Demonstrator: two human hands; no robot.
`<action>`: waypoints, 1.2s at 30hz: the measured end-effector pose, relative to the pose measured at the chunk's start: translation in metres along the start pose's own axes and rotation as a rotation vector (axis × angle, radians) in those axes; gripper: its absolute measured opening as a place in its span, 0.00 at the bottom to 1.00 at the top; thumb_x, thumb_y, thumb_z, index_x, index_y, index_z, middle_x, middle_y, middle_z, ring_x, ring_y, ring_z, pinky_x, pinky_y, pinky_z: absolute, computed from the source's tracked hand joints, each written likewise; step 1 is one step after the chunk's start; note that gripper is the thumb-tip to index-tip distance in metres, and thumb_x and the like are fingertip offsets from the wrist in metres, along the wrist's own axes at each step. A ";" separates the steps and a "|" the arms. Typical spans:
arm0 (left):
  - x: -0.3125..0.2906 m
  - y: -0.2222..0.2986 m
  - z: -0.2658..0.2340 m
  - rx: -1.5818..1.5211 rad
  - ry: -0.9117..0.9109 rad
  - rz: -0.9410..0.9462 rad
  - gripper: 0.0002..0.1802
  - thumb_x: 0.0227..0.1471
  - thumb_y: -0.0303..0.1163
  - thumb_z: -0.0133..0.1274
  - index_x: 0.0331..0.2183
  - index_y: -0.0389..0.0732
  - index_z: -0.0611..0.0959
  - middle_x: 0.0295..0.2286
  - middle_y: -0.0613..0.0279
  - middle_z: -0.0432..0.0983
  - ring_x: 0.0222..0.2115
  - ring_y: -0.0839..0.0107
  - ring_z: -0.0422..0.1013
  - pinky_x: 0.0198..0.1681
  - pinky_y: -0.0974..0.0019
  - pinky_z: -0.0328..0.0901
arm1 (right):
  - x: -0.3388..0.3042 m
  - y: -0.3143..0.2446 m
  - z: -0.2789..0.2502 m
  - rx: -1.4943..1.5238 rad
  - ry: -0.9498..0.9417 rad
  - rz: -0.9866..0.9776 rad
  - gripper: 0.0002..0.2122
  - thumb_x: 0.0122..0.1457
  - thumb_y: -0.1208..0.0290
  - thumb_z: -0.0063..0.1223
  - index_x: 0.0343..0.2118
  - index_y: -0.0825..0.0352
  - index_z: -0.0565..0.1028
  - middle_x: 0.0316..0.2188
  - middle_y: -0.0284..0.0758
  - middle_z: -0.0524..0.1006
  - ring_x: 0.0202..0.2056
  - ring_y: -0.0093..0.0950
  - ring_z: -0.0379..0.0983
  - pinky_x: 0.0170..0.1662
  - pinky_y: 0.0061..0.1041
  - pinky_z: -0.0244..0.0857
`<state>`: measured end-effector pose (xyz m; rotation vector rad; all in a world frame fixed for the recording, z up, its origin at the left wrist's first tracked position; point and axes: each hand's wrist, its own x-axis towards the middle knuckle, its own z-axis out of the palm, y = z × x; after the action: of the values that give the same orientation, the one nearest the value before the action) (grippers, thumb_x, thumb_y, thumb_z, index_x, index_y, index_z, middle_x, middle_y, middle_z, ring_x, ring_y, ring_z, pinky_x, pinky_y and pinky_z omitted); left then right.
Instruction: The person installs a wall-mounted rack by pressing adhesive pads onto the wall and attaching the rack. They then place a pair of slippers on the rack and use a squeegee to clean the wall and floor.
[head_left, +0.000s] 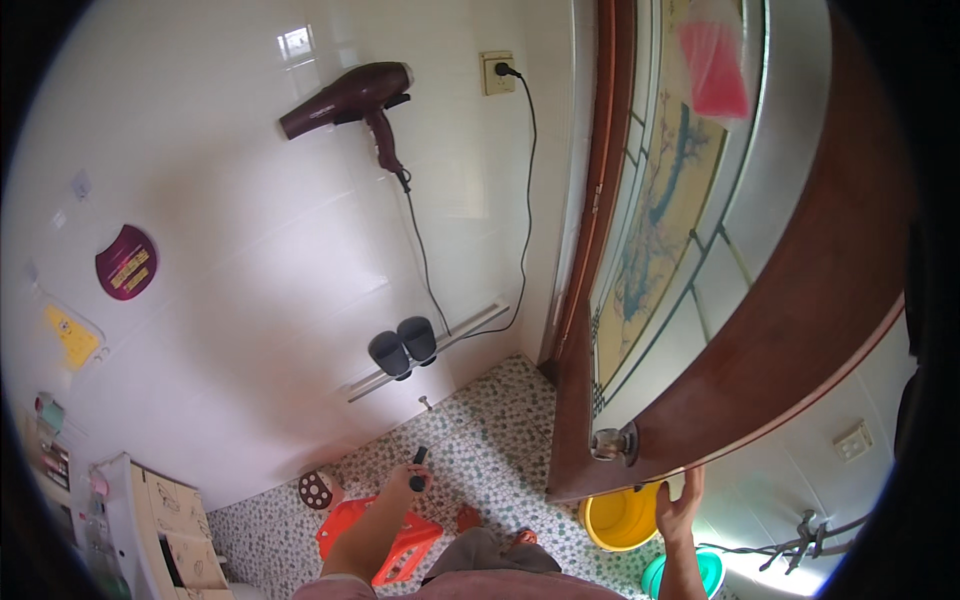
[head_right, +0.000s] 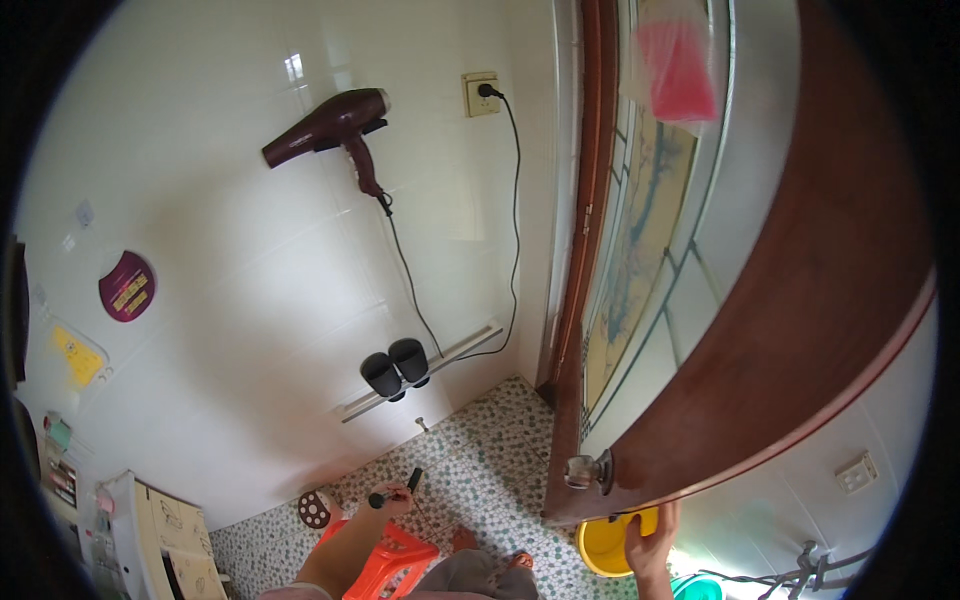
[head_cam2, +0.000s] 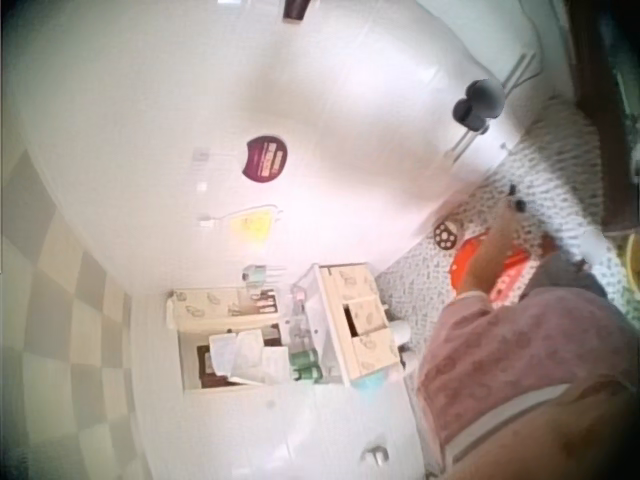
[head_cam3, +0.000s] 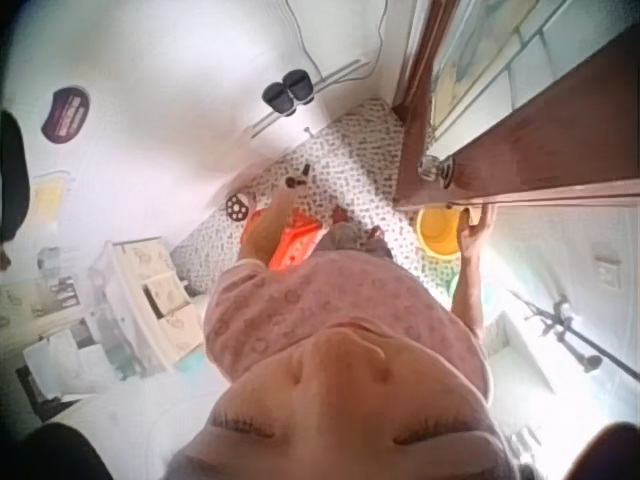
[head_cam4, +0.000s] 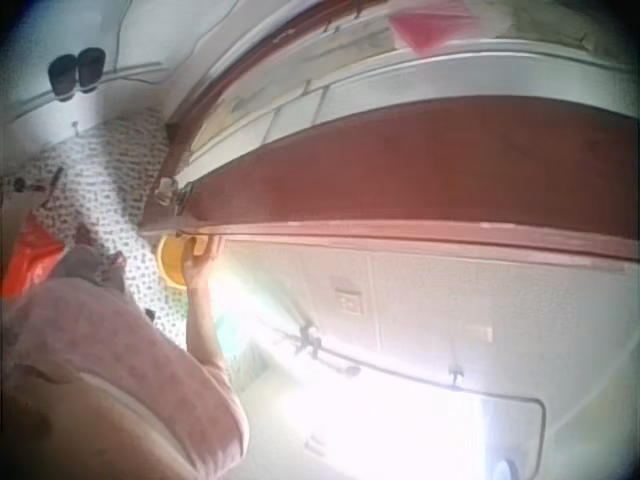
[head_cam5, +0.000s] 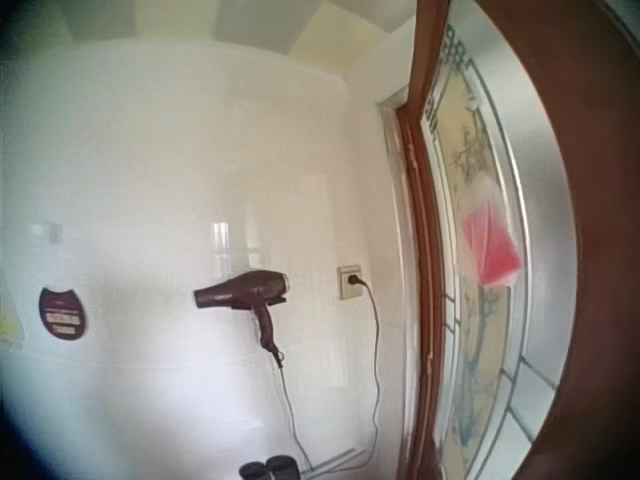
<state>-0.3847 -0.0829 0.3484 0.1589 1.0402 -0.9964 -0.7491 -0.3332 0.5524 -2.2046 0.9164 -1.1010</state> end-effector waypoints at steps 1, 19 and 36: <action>-0.006 0.002 -0.008 -0.026 0.024 0.026 0.19 0.52 0.36 0.29 0.12 0.45 0.62 0.06 0.73 0.55 0.10 0.76 0.54 0.17 0.75 0.55 | -0.004 -0.005 0.003 0.053 -0.015 -0.045 0.19 0.36 0.82 0.40 0.38 0.74 0.64 0.35 0.50 0.64 0.38 0.49 0.59 0.44 0.34 0.54; -0.131 0.042 -0.068 -0.297 -0.337 0.089 0.22 0.55 0.32 0.27 0.12 0.41 0.62 0.07 0.67 0.58 0.11 0.73 0.58 0.21 0.72 0.59 | 0.057 -0.106 0.222 -0.043 -0.311 -0.466 0.43 0.38 0.57 0.61 0.54 0.69 0.47 0.45 0.46 0.60 0.49 0.44 0.53 0.48 0.39 0.53; -0.130 0.016 -0.088 -0.451 -0.519 0.343 0.11 0.55 0.29 0.26 0.27 0.36 0.63 0.10 0.65 0.60 0.11 0.74 0.58 0.24 0.72 0.61 | 0.125 -0.161 0.420 0.310 -0.651 -0.528 0.21 0.45 0.72 0.51 0.43 0.60 0.61 0.39 0.46 0.61 0.38 0.49 0.62 0.37 0.36 0.61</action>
<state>-0.4466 0.0545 0.3973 -0.2748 0.7007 -0.4353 -0.2905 -0.2659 0.4952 -2.3468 -0.1124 -0.5822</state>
